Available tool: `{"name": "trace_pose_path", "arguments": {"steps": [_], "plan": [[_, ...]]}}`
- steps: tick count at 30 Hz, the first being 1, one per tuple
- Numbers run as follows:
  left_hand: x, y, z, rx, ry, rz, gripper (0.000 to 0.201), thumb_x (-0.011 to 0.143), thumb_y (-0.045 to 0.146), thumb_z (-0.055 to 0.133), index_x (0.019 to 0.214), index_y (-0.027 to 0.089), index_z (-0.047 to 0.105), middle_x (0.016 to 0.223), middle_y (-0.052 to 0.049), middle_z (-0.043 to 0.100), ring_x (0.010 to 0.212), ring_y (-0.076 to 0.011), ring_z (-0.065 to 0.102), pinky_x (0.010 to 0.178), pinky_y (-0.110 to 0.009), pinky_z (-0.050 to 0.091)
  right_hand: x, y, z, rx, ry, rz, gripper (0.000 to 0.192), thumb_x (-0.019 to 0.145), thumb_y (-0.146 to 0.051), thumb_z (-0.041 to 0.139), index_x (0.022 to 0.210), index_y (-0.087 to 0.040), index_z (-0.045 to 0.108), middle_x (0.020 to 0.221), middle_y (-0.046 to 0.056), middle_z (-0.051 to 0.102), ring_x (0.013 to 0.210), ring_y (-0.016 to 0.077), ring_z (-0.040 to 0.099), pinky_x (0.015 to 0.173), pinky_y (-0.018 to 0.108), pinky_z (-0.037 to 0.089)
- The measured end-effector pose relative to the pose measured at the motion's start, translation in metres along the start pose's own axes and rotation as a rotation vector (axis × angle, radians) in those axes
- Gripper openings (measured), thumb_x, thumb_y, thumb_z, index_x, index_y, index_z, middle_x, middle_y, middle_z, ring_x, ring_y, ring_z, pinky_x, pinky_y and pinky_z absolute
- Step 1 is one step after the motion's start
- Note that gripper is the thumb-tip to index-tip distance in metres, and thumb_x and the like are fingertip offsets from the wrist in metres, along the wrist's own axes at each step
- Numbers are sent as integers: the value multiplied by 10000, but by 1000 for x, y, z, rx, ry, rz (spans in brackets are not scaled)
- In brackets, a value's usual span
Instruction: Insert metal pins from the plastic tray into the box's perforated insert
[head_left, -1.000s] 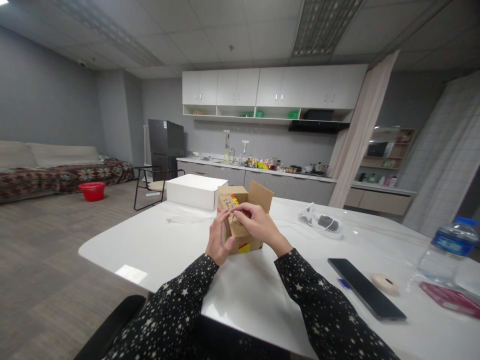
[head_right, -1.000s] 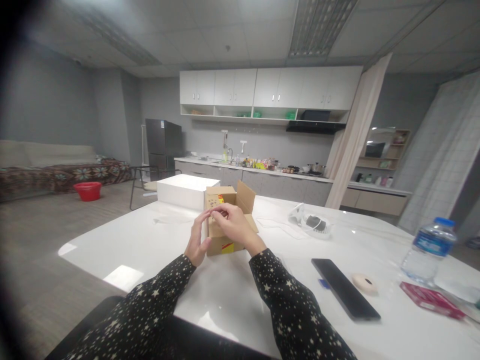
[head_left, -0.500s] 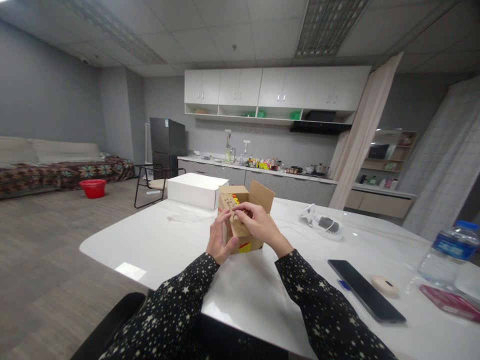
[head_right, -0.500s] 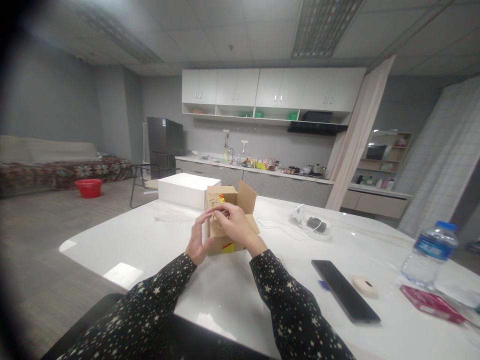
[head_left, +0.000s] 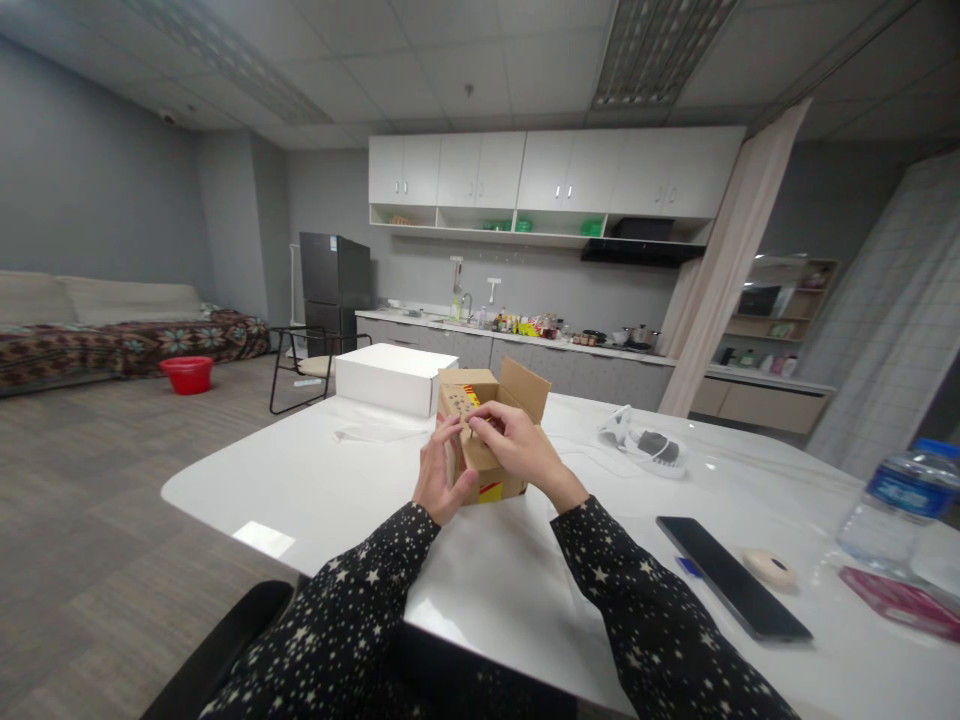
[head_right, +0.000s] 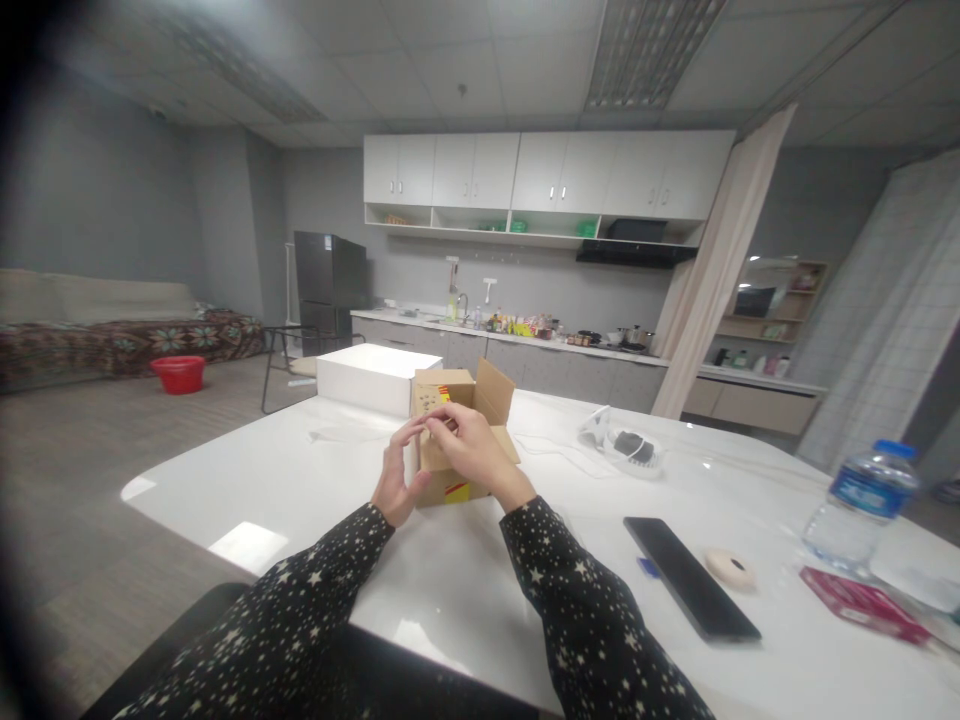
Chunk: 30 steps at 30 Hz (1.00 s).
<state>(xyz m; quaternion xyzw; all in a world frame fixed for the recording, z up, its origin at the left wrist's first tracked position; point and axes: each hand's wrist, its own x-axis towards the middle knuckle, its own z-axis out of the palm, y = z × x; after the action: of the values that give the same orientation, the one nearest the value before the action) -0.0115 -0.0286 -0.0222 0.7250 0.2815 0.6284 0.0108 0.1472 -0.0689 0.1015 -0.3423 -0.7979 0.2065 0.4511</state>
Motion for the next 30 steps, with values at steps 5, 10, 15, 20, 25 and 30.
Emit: {"name": "trace_pose_path", "arguments": {"steps": [5, 10, 15, 20, 25, 30], "plan": [[-1, -1, 0, 3, 8, -8, 653, 911, 622, 513, 1426, 233, 420, 1508, -172, 469, 1431, -357, 420, 1130, -601, 359, -1, 0, -1, 20, -15, -6, 168, 941, -281, 576, 964, -183, 711, 965, 52, 742, 855, 169, 657, 760, 290, 499], [-2, -4, 1, 10, 6, -3, 657, 917, 615, 514, 1440, 230, 412, 1520, -174, 460, 1447, -356, 402, 1133, -594, 361, -1, -1, -1, 2, -34, -18, 164, 942, -276, 573, 950, -192, 713, 979, 47, 750, 865, 166, 659, 771, 284, 493], [-3, -6, 1, 29, 2, 3, 639, 931, 608, 486, 1443, 234, 402, 1526, -172, 452, 1449, -348, 401, 1132, -591, 364, -1, 1, -1, -14, -29, -16, 180, 938, -274, 559, 943, -184, 714, 945, 45, 742, 836, 166, 651, 753, 286, 490], [-3, -6, 1, 46, 2, 6, 638, 932, 607, 482, 1443, 235, 398, 1523, -173, 453, 1448, -347, 400, 1125, -587, 371, -2, 0, -1, -31, -31, -24, 175, 940, -262, 549, 933, -185, 706, 942, 42, 740, 831, 160, 646, 751, 281, 487], [-4, -6, 2, 48, 2, 16, 641, 938, 611, 470, 1448, 232, 392, 1522, -178, 453, 1437, -346, 414, 1115, -581, 377, -2, -3, -2, -41, -30, -18, 161, 936, -253, 553, 921, -183, 697, 928, 41, 737, 814, 156, 643, 737, 278, 485], [-3, -6, 2, 46, 8, 15, 641, 936, 608, 475, 1450, 233, 393, 1519, -174, 458, 1423, -349, 428, 1102, -573, 390, -1, -3, -2, -49, -37, -10, 141, 933, -221, 554, 907, -172, 683, 910, 36, 732, 805, 151, 638, 731, 270, 479]]}}
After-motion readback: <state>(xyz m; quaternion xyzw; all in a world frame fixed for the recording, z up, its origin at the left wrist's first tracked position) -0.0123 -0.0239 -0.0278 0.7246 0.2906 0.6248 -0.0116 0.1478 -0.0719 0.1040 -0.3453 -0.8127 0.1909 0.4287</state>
